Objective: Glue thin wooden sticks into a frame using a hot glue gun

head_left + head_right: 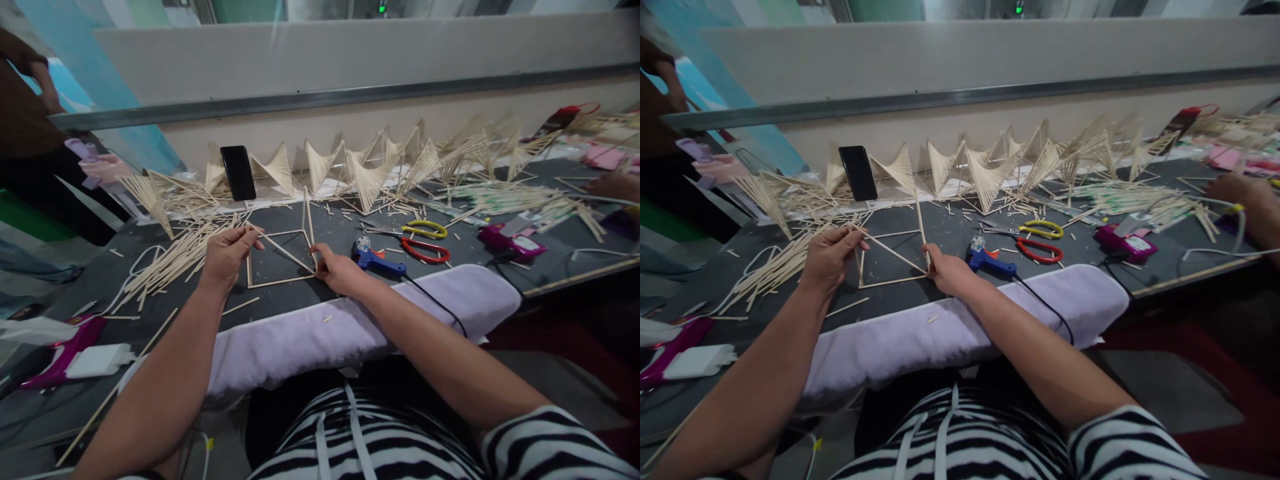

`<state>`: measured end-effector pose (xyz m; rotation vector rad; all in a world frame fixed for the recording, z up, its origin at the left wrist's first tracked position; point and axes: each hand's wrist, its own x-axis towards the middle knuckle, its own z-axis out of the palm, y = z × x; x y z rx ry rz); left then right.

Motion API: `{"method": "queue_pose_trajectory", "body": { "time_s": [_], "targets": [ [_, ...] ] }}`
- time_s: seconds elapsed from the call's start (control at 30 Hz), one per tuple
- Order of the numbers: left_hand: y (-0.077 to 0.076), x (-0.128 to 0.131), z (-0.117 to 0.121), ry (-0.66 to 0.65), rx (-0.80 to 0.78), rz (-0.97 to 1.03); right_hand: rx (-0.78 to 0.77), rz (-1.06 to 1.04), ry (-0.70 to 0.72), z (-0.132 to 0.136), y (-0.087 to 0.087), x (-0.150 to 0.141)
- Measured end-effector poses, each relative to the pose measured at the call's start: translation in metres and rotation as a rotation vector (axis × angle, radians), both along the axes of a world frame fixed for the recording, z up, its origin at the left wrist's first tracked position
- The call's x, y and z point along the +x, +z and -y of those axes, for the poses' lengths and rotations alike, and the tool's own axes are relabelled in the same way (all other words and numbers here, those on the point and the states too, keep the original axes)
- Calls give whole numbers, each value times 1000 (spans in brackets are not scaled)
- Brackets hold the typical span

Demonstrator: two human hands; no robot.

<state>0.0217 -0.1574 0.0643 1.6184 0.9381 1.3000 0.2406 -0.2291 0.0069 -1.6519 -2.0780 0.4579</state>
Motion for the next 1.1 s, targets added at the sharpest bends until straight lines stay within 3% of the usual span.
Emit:
{"method": "queue_pose_trajectory", "body": {
  "time_s": [1.1],
  "targets": [
    [2, 2, 1, 0, -30, 14, 11, -32, -16, 0, -1, -2]
  ]
}}
